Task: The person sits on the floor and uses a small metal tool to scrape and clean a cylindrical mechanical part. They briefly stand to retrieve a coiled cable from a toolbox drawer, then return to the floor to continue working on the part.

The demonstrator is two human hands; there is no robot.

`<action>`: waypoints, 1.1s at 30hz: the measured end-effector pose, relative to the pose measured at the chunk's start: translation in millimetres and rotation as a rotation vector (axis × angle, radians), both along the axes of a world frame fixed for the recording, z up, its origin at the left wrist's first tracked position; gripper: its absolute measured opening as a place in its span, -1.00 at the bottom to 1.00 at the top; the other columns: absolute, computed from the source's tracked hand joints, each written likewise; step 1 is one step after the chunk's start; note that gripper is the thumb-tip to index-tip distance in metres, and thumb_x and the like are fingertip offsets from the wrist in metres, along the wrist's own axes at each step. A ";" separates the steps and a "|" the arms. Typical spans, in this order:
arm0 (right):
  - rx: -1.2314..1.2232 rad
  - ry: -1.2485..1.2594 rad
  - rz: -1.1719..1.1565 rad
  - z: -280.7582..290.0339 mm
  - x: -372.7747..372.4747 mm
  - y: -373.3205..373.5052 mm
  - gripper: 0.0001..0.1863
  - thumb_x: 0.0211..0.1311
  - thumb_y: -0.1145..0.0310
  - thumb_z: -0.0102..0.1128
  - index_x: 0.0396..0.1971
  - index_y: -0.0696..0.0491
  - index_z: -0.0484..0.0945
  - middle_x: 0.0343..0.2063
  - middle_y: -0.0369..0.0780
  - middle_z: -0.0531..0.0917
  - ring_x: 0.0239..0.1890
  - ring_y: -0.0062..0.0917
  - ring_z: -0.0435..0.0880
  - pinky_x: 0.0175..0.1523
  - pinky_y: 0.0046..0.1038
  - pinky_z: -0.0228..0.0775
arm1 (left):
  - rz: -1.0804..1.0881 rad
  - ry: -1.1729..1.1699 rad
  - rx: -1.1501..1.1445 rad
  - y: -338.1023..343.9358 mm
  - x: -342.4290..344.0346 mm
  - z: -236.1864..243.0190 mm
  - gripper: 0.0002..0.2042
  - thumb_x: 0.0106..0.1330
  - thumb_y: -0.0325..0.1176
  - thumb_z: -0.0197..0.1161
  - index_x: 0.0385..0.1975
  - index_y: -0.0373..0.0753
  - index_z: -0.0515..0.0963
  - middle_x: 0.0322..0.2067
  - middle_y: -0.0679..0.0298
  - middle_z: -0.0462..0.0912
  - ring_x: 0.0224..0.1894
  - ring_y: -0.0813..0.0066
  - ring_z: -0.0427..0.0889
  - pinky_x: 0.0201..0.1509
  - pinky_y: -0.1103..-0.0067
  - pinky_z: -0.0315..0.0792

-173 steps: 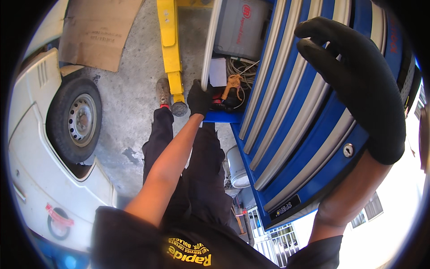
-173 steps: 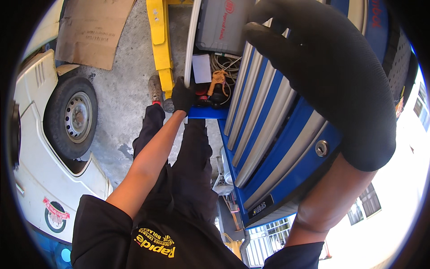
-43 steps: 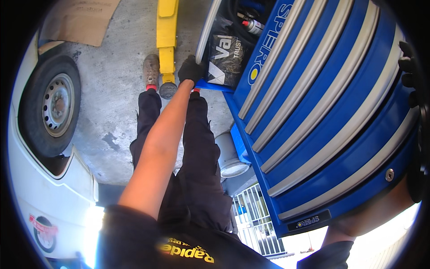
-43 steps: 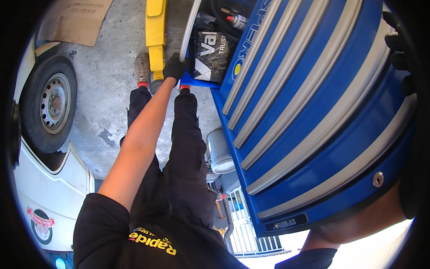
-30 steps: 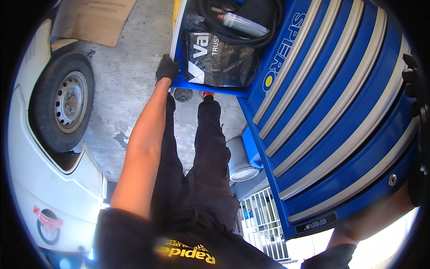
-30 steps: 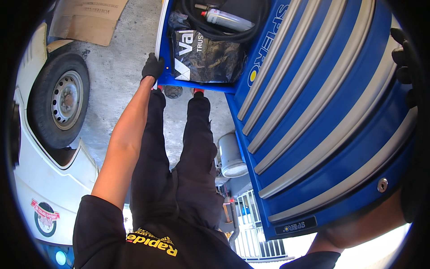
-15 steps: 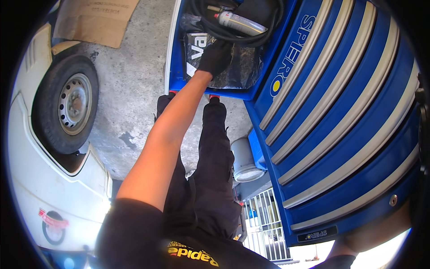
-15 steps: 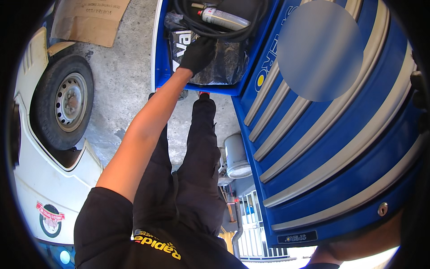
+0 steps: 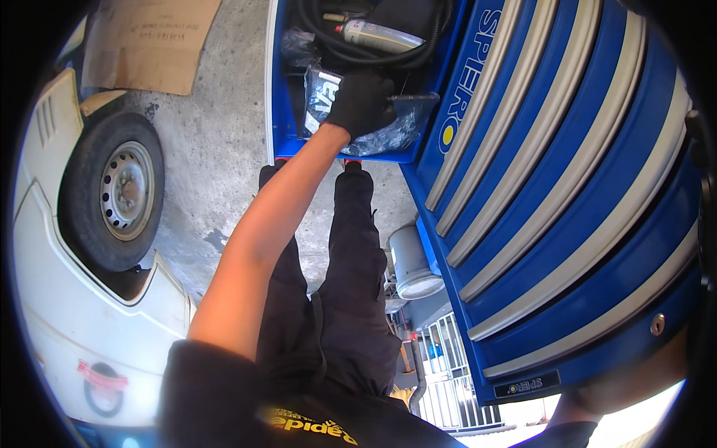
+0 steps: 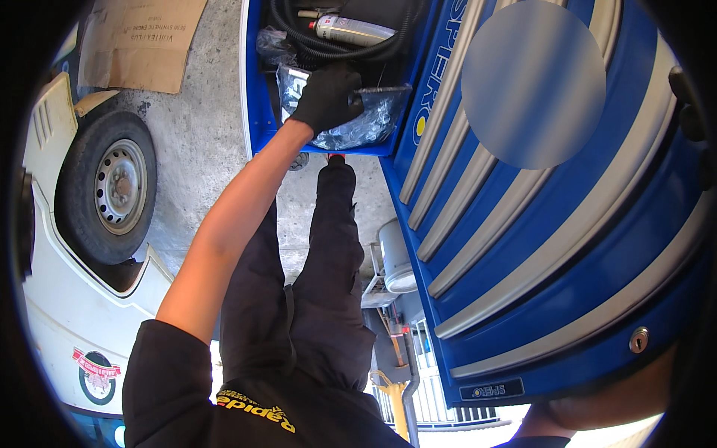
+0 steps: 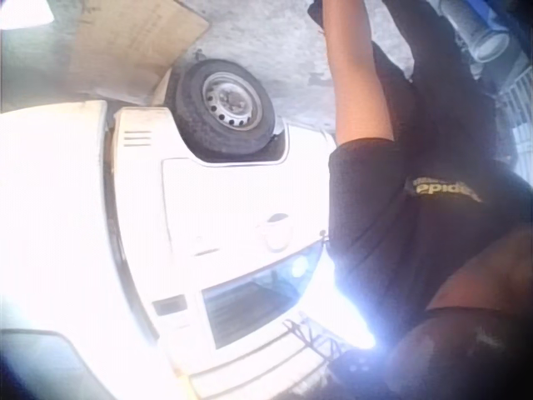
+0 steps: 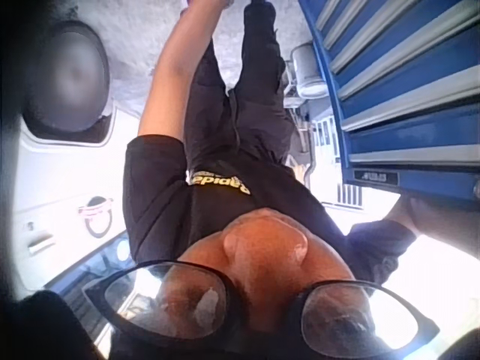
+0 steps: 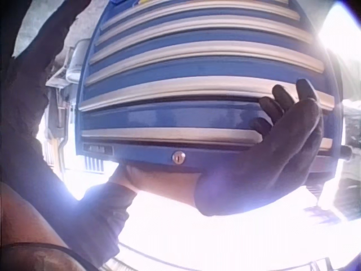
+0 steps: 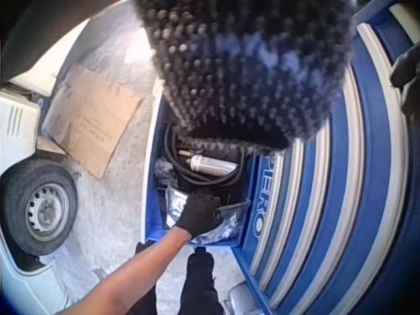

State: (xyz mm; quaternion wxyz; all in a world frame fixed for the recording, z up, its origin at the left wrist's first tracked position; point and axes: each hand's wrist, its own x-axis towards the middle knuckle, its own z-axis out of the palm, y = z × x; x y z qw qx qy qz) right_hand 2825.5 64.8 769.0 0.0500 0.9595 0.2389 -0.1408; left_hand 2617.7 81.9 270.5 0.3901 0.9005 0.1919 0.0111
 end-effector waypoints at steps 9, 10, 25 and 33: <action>0.012 -0.026 0.021 8.9 -8.5 -17.1 -0.54 0.68 0.09 0.00 0.14 0.09 0.76 -0.19 -0.20 0.82 -0.17 -0.51 0.76 -0.05 -0.43 0.57 | -0.078 0.027 -0.176 -10.2 -37.6 6.2 -0.68 0.38 -0.13 0.27 -0.08 -0.21 0.75 -0.16 -0.02 0.78 0.01 -0.01 0.76 0.30 0.10 0.50; 0.014 -0.026 0.026 8.7 -8.5 -16.6 -0.54 0.68 0.09 0.00 0.14 0.09 0.76 -0.19 -0.20 0.82 -0.17 -0.51 0.76 -0.05 -0.43 0.57 | -0.102 0.092 -0.195 -12.2 -36.9 -16.8 -0.65 0.42 -0.06 0.24 -0.08 -0.20 0.75 -0.14 -0.04 0.79 0.01 -0.05 0.76 0.22 0.10 0.55; -0.001 -0.037 0.010 3.5 -6.6 -33.4 -0.54 0.68 0.09 0.00 0.13 0.09 0.76 -0.19 -0.20 0.82 -0.18 -0.52 0.76 -0.06 -0.44 0.57 | 0.479 0.497 0.108 5.1 34.0 -135.4 -0.27 0.31 0.16 0.41 0.48 0.06 0.49 0.56 0.06 0.39 0.51 -0.10 0.45 0.63 0.11 0.31; -0.019 -0.051 0.015 2.6 -5.8 -36.4 -0.55 0.69 0.09 0.01 0.12 0.09 0.77 -0.19 -0.21 0.82 -0.18 -0.53 0.76 -0.06 -0.45 0.57 | 0.388 0.536 0.009 31.8 35.0 -105.8 -0.23 0.27 0.25 0.43 0.49 0.11 0.51 0.53 0.06 0.44 0.57 -0.04 0.38 0.66 0.14 0.24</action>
